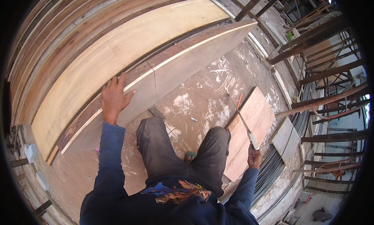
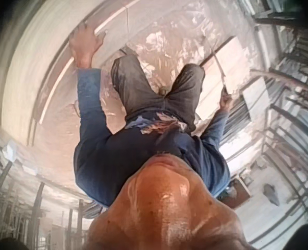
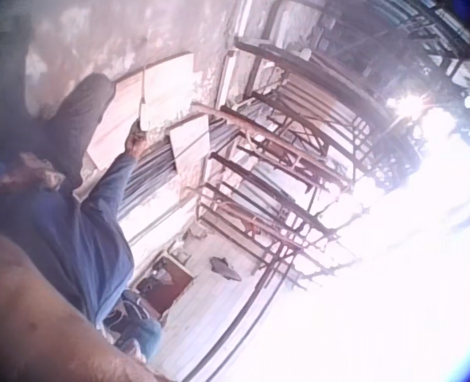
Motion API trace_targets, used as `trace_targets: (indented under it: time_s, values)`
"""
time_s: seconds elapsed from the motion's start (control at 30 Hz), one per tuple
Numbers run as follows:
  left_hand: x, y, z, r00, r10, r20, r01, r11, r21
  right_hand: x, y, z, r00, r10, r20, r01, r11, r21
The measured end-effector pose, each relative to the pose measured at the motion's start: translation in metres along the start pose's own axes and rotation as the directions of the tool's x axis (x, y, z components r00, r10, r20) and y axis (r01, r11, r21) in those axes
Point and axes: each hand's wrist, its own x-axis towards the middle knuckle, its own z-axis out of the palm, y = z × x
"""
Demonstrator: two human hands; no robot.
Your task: The person saws through a plywood board using a hand saw, holding the board steady with one hand while kneeling on the ground.
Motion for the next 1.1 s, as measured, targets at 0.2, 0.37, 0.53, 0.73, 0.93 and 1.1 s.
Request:
trace_targets:
  time_s: [0.2, 0.37, 0.53, 0.73, 0.93, 1.1]
  values:
    - [0.010, 0.006, 0.006, 1.000, 0.026, -0.012, -0.025, 1.000, 0.007, -0.021, 0.016, 0.025, 0.940, -0.328, 0.093, 0.276, 0.573, -0.771]
    - [0.009, -0.006, 0.006, 1.000, 0.030, -0.007, -0.030, 0.999, 0.037, -0.019, 0.035, 0.044, 0.866, -0.417, 0.276, 0.109, -0.382, -0.918]
    - [0.021, -0.001, 0.006, 1.000, 0.029, 0.005, -0.029, 0.997, 0.071, 0.013, 0.055, 0.009, 0.721, -0.608, 0.332, 0.397, -0.029, -0.917]
    - [0.025, -0.016, 0.016, 0.999, 0.050, -0.020, -0.048, 0.996, 0.077, 0.021, 0.059, 0.010, 0.927, -0.340, -0.159, 0.222, 0.838, -0.498]
    - [0.026, -0.022, 0.019, 0.999, 0.034, 0.022, -0.035, 0.999, 0.040, 0.064, 0.064, -0.049, 0.817, -0.265, -0.512, 0.196, 0.963, -0.185]
    - [0.030, -0.016, 0.004, 0.996, -0.059, 0.069, 0.050, 0.990, 0.128, 0.077, 0.091, -0.093, 0.661, -0.321, -0.678, 0.069, 0.926, -0.371]
